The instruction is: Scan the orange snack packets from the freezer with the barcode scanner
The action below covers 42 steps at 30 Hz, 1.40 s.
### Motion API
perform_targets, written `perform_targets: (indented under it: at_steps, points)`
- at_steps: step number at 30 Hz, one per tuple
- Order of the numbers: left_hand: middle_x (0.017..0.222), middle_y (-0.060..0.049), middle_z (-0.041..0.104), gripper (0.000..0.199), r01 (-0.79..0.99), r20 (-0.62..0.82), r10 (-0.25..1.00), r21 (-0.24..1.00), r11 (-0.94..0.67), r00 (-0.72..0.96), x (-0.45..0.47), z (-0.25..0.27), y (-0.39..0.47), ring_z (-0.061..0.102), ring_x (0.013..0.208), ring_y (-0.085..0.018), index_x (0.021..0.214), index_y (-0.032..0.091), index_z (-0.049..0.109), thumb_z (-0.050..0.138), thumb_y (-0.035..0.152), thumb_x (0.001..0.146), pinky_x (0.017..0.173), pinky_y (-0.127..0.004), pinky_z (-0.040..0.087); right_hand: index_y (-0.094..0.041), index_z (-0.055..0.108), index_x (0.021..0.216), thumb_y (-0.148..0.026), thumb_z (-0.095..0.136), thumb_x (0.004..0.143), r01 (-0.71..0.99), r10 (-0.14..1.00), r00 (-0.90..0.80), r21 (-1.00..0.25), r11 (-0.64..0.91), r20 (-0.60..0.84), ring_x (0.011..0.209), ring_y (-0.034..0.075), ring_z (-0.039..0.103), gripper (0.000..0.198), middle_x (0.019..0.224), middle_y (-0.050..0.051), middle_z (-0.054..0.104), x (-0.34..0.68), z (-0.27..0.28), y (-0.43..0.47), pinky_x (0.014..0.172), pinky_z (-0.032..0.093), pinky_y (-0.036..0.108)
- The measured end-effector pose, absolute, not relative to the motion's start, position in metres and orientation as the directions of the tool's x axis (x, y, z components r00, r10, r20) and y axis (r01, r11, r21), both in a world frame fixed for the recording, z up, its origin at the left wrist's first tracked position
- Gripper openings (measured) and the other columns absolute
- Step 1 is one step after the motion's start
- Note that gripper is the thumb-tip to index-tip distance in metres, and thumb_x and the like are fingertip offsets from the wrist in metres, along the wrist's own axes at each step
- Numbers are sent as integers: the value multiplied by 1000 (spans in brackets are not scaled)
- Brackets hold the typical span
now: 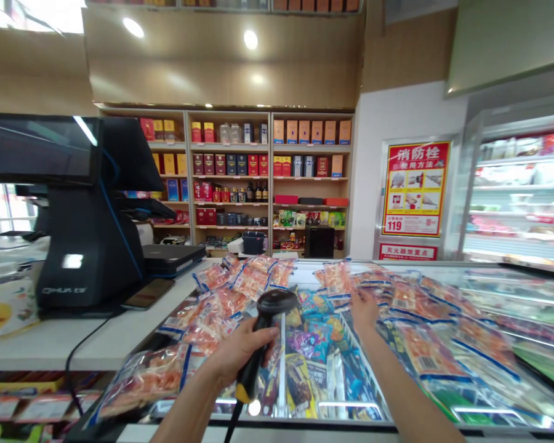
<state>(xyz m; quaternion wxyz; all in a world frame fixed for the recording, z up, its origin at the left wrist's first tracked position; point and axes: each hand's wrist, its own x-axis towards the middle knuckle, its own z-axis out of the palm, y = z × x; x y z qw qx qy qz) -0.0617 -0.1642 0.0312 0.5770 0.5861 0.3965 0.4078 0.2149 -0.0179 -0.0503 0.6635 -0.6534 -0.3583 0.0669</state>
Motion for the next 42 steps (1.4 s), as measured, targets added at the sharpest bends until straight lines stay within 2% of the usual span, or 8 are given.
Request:
perform_targets:
  at_steps: [13,20,25,29,32,36,39,42]
  points:
    - [48,4,49,21,-26,3,994,1000,-1,111,-144,27,-187,44,42,-5,63,14,48,54,34,66,43,-17,36,-21,44,112,-31,37,68,713,498,674,-656,-247,545,106,28,35,46,125,10,30,219,-55,-62,77,33,43]
    - [52,3,53,20,-125,-19,995,992,7,-94,-190,35,-212,48,43,-6,66,14,51,60,31,63,43,-18,40,-24,40,116,-33,33,72,908,576,415,-364,-209,704,118,31,14,45,133,8,18,161,-50,-56,85,18,54]
    - [50,3,53,19,-140,-28,994,990,13,-108,-202,38,-222,48,43,-6,64,14,51,60,30,63,42,-16,41,-23,45,112,-37,35,70,858,673,510,-375,-352,535,116,37,17,46,127,13,28,192,-52,-37,81,14,62]
    - [49,2,54,19,-153,-36,992,988,18,-117,-201,34,-214,49,43,-6,65,14,50,62,29,62,42,-16,41,-15,49,107,-34,33,73,853,620,522,-350,-387,586,117,35,16,42,127,16,26,216,-46,-45,83,17,59]
    - [47,3,53,19,-169,-23,996,986,8,-89,-199,36,-206,48,41,-7,64,15,49,61,30,62,39,-17,40,-17,46,111,-32,29,76,951,661,306,-255,-176,685,119,29,17,42,130,12,25,171,-35,-60,89,19,51]
    - [50,2,53,20,-166,-15,994,986,-2,-106,-205,47,-211,49,43,-8,66,15,51,60,32,62,37,-17,39,-25,40,116,-43,33,75,915,751,-234,-121,384,618,120,25,16,45,131,6,27,43,-26,-96,93,16,49]
    - [52,2,54,21,-149,4,985,988,-31,-174,-215,57,-223,49,44,-8,71,15,53,61,32,62,39,-18,39,-36,33,117,-57,36,68,613,545,-654,-56,788,524,121,26,12,53,133,0,22,-53,-24,-132,91,13,54]
    - [52,3,53,20,-143,24,978,988,-55,-206,-223,64,-232,47,43,-7,70,15,52,59,32,63,40,-18,38,-35,33,116,-64,33,65,444,405,-772,-40,895,490,121,27,9,59,134,2,19,-111,-26,-148,89,10,57]
